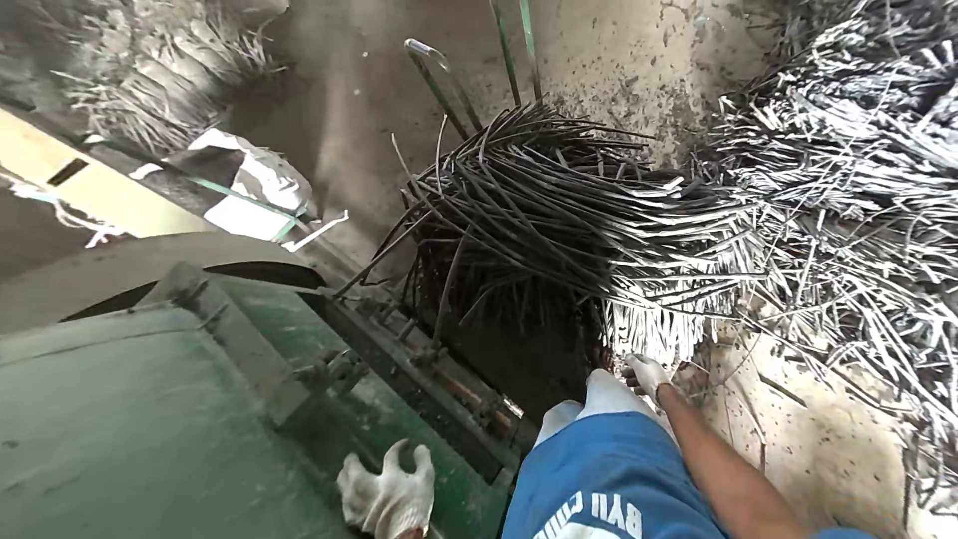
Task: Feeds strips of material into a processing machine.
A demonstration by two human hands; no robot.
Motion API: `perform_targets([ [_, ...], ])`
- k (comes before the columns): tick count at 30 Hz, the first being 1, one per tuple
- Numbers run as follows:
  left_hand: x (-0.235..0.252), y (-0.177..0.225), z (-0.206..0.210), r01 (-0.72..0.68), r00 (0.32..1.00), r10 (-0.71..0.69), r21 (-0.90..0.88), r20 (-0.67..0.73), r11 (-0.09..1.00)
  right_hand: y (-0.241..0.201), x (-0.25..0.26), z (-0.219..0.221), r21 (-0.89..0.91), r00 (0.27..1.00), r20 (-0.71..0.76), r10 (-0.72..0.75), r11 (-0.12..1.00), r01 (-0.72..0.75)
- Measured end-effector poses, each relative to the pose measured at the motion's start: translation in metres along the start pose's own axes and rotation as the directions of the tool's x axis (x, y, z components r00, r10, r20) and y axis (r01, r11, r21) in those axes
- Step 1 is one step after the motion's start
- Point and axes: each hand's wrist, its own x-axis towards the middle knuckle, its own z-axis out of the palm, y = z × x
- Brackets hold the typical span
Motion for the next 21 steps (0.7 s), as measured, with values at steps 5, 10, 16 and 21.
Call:
perform_targets([
  [5, 0.002, 0.037, -0.04, 0.052, 0.997, -0.05, -0.04, 0.064, 0.998, 0.014, 0.006, -0.002, 0.013, 0.999, -0.042, -0.023, 1.0, 0.024],
  [10, 0.002, 0.117, -0.044, 0.143, 0.957, 0.01, -0.506, 0.289, 0.85, 0.018, 0.014, -0.015, -0.147, 1.0, -0.003, 0.008, 0.989, -0.009],
  [16, -0.035, 0.246, -0.005, 0.636, 0.512, 0.317, -0.6, 0.798, 0.485, -0.044, 0.039, -0.021, -0.203, 0.994, 0.099, 0.047, 0.979, -0.026],
  [21, -0.053, 0.321, 0.008, 0.507, 0.39, 0.426, -0.576, 0.817, 0.641, -0.165, 0.08, -0.02, -0.184, 0.975, 0.16, -0.155, 0.966, 0.184],
])
